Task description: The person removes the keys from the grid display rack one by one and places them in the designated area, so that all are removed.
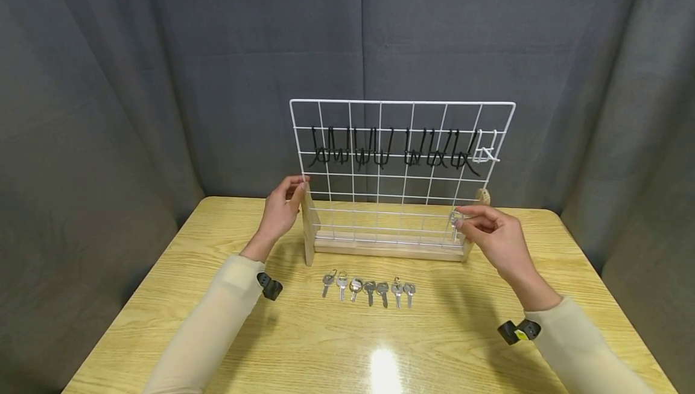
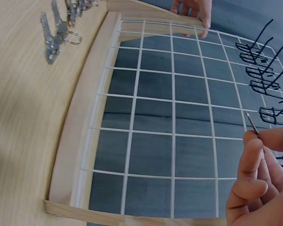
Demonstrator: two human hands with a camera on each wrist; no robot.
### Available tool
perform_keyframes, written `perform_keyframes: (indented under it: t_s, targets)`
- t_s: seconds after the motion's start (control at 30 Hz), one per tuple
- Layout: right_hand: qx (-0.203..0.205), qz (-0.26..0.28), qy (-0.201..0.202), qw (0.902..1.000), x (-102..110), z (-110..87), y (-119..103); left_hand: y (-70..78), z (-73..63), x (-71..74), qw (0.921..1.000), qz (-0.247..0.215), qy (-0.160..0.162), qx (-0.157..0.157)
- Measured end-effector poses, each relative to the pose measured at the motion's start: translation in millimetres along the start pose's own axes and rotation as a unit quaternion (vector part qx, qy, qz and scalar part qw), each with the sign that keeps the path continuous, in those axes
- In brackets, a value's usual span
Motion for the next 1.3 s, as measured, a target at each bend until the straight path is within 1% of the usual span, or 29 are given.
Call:
perform_keyframes:
  t_s: [0.3, 0.57, 0.8, 0.9, 1.07, 1.2, 1.3]
  targets:
    - [-0.020, 0.007, -0.040, 0.9990, -14, -2.6, 17, -1.1, 0.2, -0.3, 0.9999, 0.008, -0.005, -0.007]
    - [-0.063, 0.021, -0.075, 0.9950, -25, -7.5, 32, -1.2, 0.5, -0.4, 1.0000, 0.008, -0.004, -0.003]
    - [-0.093, 0.013, -0.105, 0.9900, -32, -11.5, 39, -0.4, 0.8, 0.6, 1.0000, 0.006, 0.000, 0.002]
    - [-0.101, 0.006, -0.117, 0.9879, -36, -12.7, 44, -0.5, 1.5, 0.7, 1.0000, 0.006, 0.002, 0.002]
    - [-0.114, 0.012, -0.141, 0.9834, -45, -16.5, 51, -2.2, 1.4, 0.0, 1.0000, 0.004, -0.002, 0.004]
    - [-0.116, 0.032, -0.155, 0.9806, -51, -19.2, 56, -2.2, 1.1, -0.5, 1.0000, 0.002, -0.005, 0.004]
    - [-0.116, 0.043, -0.160, 0.9793, -55, -20.4, 58, -1.4, 1.5, -0.3, 1.0000, 0.002, -0.001, 0.003]
Point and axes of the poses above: each hand's wrist, its own z-axis towards the middle knuckle, its own x-axis out of the back of the hand, y = z × x, the point moved 6 cm from there along z, towards the middle knuckle, and after that the axes turned 5 degrees about x, right-handed, at the moved point
